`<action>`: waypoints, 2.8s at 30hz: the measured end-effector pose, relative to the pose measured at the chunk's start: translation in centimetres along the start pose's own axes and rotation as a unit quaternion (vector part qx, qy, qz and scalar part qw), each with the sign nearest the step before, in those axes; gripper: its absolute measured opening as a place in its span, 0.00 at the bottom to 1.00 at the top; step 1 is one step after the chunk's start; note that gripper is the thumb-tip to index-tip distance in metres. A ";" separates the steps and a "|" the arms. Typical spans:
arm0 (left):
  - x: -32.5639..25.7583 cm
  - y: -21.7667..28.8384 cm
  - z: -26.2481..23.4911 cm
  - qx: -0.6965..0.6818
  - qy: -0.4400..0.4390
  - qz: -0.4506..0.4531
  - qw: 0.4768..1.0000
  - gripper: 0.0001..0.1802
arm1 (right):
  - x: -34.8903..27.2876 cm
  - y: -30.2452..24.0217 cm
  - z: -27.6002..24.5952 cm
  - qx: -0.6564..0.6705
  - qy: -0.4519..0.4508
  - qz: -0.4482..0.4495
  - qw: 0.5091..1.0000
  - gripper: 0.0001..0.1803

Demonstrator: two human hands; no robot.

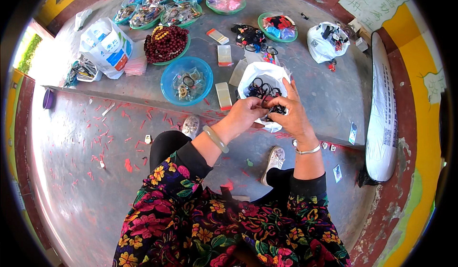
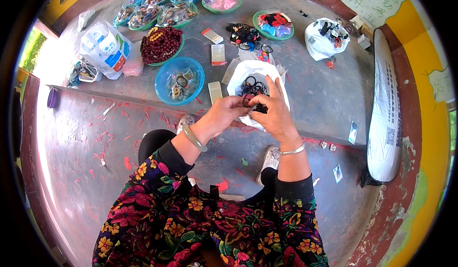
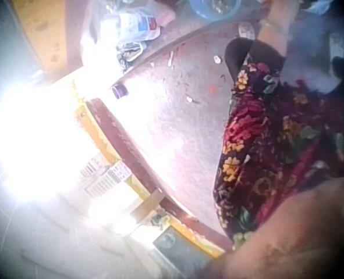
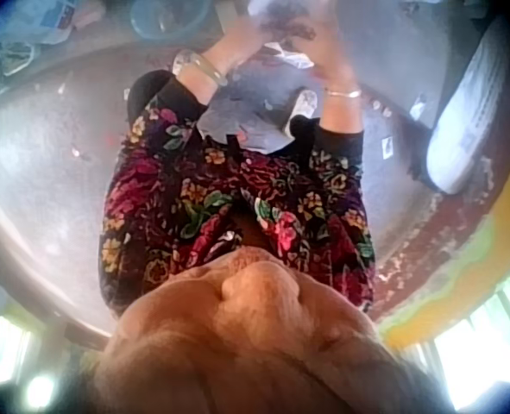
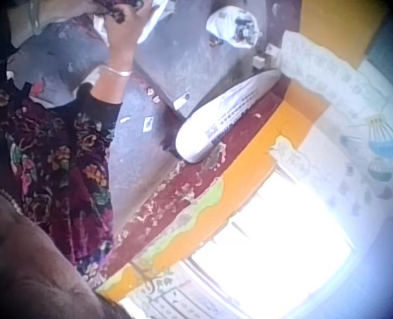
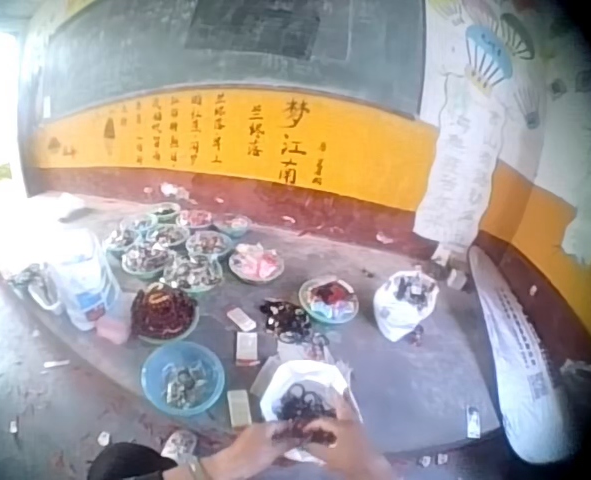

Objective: The person sits on the floor and sorts small black hair accessories from a white bag into a clear plastic bag. They handle the items one at a time, occasionally picking up a small white box and placing it back down.

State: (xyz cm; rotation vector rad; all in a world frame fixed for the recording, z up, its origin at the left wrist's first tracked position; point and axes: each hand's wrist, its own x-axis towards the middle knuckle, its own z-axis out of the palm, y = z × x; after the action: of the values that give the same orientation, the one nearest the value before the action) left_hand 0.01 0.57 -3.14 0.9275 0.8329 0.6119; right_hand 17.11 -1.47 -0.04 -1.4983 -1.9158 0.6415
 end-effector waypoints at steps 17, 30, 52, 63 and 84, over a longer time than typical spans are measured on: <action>0.2 -0.9 0.4 0.051 -0.057 0.009 0.997 0.18 | -0.3 1.7 -0.9 0.014 -0.107 0.050 0.993 0.13; -0.3 -0.3 0.5 0.041 -0.046 0.009 0.998 0.18 | -0.3 2.1 0.3 0.003 -0.117 0.063 0.991 0.12; 0.6 -0.9 0.9 -0.427 0.029 0.111 0.897 0.19 | 0.2 -0.2 3.1 0.561 0.192 0.327 0.736 0.10; 1.2 0.0 -0.6 -0.419 0.067 0.156 0.892 0.11 | 0.2 -0.8 2.2 0.223 0.033 0.120 0.967 0.21; 0.7 0.8 -1.8 -0.315 0.011 0.085 0.945 0.15 | -0.8 -1.6 2.4 -0.245 -0.056 -0.097 0.963 0.36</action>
State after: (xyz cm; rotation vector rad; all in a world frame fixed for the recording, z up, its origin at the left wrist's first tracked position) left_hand -1.23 2.27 -3.26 0.4065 0.5211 0.9690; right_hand 14.49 -2.64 -0.74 -1.5524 -2.3942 0.1674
